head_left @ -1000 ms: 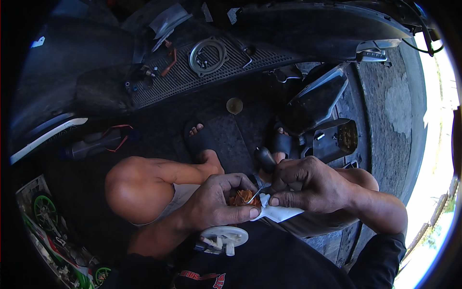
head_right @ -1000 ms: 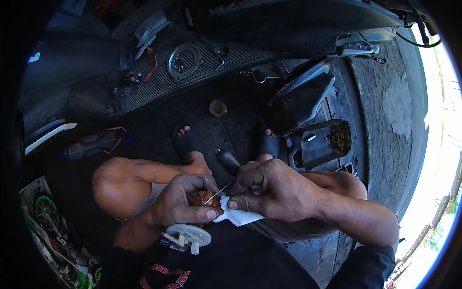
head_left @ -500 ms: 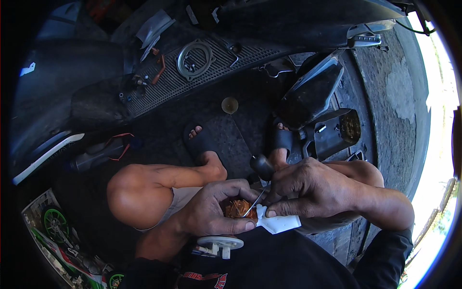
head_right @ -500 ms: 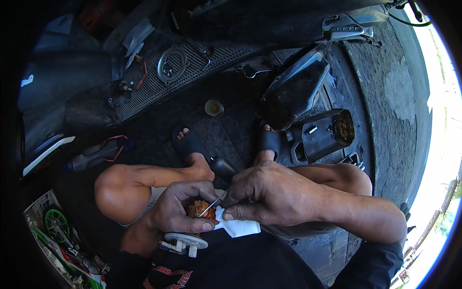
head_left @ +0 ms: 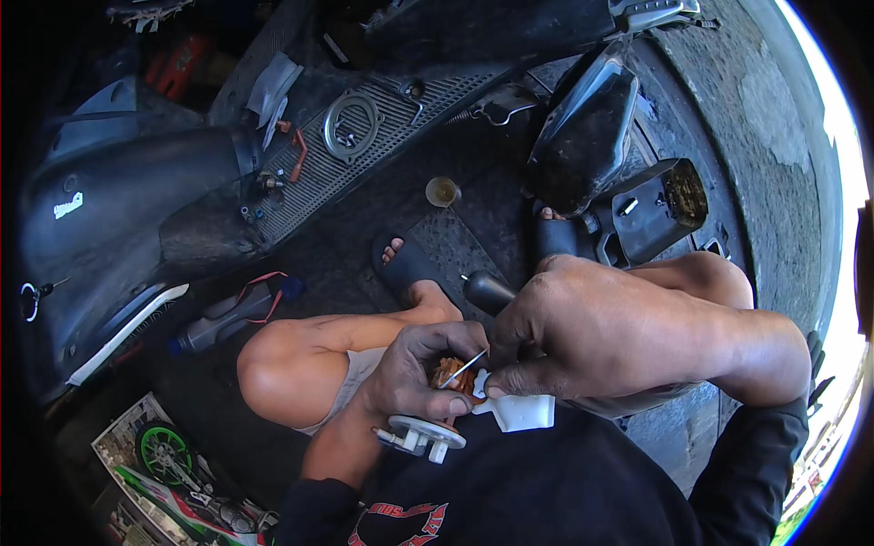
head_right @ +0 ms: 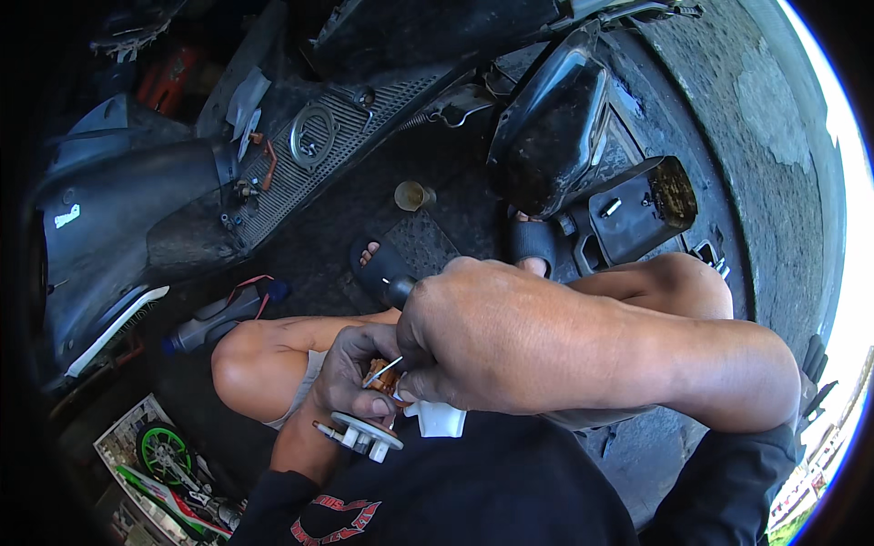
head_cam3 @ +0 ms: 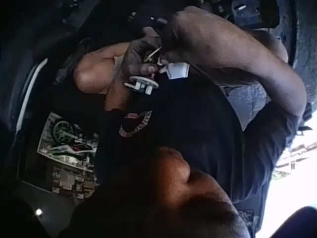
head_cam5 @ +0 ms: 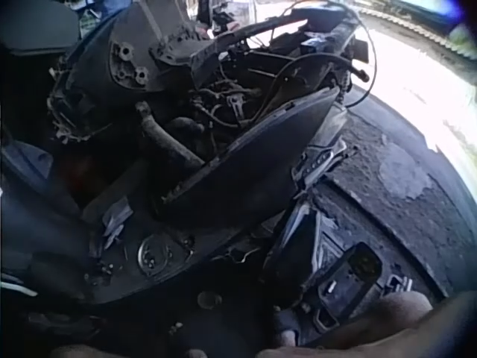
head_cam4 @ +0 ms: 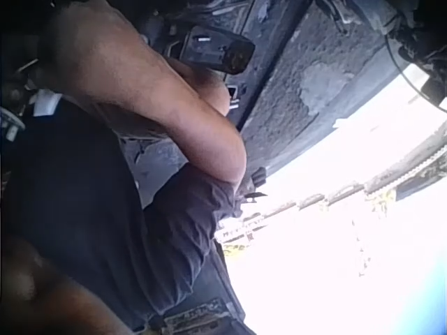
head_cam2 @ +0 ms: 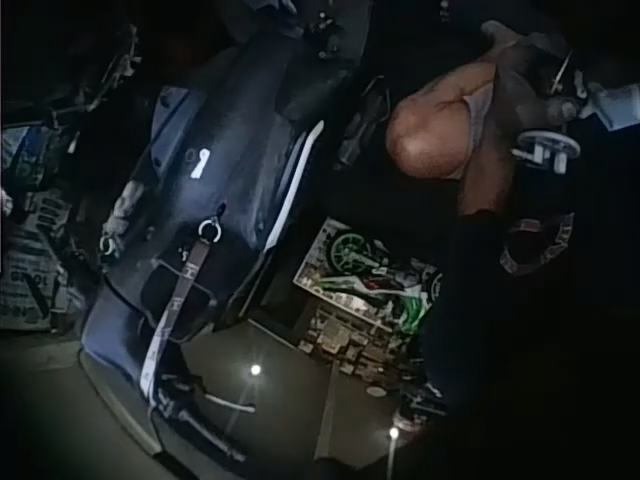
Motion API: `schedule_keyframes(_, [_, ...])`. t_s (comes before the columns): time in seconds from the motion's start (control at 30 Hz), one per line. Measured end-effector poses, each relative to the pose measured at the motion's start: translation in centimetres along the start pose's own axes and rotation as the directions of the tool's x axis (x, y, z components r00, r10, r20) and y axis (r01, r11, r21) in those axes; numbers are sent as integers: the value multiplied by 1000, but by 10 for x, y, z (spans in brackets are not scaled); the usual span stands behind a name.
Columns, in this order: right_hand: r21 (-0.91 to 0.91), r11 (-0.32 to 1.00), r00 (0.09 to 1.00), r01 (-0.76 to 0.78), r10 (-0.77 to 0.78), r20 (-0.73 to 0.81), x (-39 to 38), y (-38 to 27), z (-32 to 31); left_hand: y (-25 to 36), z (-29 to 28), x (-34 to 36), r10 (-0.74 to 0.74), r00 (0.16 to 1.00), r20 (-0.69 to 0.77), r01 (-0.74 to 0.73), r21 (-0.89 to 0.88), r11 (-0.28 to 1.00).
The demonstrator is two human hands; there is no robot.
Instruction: The recorder is seen repairing and re-installing a fuel pump assembly into a motorcycle fuel tank.
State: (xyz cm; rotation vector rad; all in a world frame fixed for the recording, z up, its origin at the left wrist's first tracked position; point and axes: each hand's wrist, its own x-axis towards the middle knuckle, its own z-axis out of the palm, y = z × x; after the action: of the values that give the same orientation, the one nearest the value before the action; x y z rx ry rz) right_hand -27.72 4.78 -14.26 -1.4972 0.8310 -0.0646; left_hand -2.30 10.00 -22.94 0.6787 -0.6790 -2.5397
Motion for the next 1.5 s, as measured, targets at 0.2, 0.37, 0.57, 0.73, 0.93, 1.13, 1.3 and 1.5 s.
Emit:
schedule_keyframes(0.2, [-46,731,613,681,-603,-510,19,2,22,7,19,16,-3,989,146,-15,122,992])
schedule_keyframes(0.37, [-46,651,579,758,-703,-412,47,14,54,3,16,20,9,984,180,-43,185,982])
schedule_keyframes(0.57, [150,627,627,765,-668,-401,44,21,50,2,18,25,49,979,196,-95,232,968])
schedule_keyframes(0.73, [322,620,698,715,-609,-377,46,22,54,-18,13,27,239,951,195,-291,308,906])
schedule_keyframes(0.93, [348,646,731,679,-556,-394,41,32,68,-14,22,26,208,955,211,-278,401,873])
schedule_keyframes(1.13, [376,614,716,694,-536,-447,36,33,77,-50,14,26,315,901,297,-411,361,837])
schedule_keyframes(1.3, [289,544,606,788,-598,-525,35,32,81,-30,-2,33,89,847,523,-235,218,947])
schedule_keyframes(1.5, [240,550,576,800,-591,-565,36,32,79,-46,18,32,407,858,314,-514,548,660])
